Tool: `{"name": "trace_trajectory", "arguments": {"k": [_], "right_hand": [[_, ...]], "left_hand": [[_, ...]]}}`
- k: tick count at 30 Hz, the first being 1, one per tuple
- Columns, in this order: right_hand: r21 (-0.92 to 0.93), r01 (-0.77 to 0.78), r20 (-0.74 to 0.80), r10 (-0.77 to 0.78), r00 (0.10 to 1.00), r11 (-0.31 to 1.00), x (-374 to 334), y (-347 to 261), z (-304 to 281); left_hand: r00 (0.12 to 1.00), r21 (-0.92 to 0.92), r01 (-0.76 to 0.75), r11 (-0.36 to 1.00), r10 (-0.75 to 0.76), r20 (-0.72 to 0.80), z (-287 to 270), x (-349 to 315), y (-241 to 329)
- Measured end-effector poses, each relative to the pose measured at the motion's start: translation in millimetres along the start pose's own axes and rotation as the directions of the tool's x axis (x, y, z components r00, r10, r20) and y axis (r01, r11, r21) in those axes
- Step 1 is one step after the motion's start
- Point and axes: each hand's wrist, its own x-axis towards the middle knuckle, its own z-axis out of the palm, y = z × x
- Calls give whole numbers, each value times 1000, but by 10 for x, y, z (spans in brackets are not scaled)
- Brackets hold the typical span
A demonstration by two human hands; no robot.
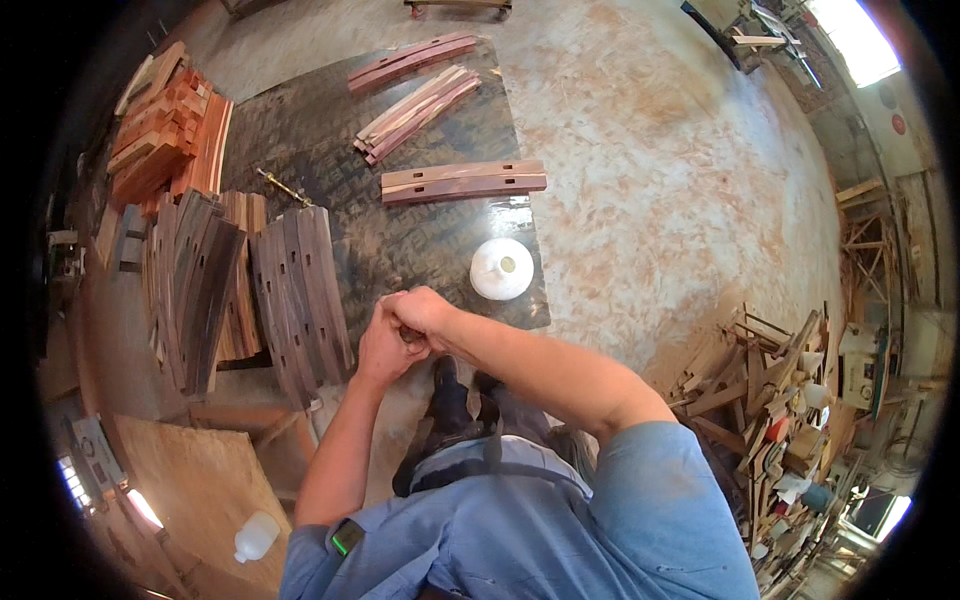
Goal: The person attempts to open a paint can by hand, then uses a metal rod and a screwdriver to pry the lid. After successfully opening the can, the person opens a drawer and searches through tools.
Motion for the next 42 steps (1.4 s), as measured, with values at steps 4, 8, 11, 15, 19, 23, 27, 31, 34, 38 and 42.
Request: {"name": "trace_trajectory", "arguments": {"k": [4, 8, 11, 15, 19, 23, 27, 31, 34, 38, 42], "right_hand": [[21, -41, 4, 41, 999, 999, -25, -77, -4], [-165, 59, -60, -70, 996, 985, 42, 131, -1], [-599, 197, -35, -272, 962, 776, -159, 156, 110], [-753, 296, 13, -437, 899, 588, -188, 284, 151], [-545, 223, -66, -306, 950, 809, -159, 197, 76], [8, -3, -46, 3, 999, 1000, 46, 0, -73], [-130, 36, -165, -57, 985, 991, 55, 89, 6], [-698, 235, -64, -387, 920, 676, -233, 182, 212], [-799, 356, 25, -565, 825, 485, -214, 326, 230], [-386, 142, -99, -194, 976, 912, -201, 95, 109], [-107, -3, -185, -17, 983, 994, -257, -161, 80]], "left_hand": [[999, 65, 17, 998, -20, 38, -57, 29, 41], [997, 39, -70, 997, 71, -37, 34, 46, -37], [979, 8, -176, 984, 176, -105, 19, -15, -103], [964, 8, -230, 973, 229, -133, 76, 33, -243], [992, 4, -126, 992, 126, -28, -68, -16, -26], [993, -13, -107, 994, 106, -45, -16, 15, -40], [991, -21, -128, 992, 127, -32, 8, 30, -104], [975, 7, -194, 981, 193, -106, 15, 9, -160], [978, 15, -182, 983, 182, -101, 39, 0, -205], [996, 22, -87, 996, 87, 2, -64, -12, -50], [998, 13, -62, 998, 62, -12, -67, -7, -5]]}}
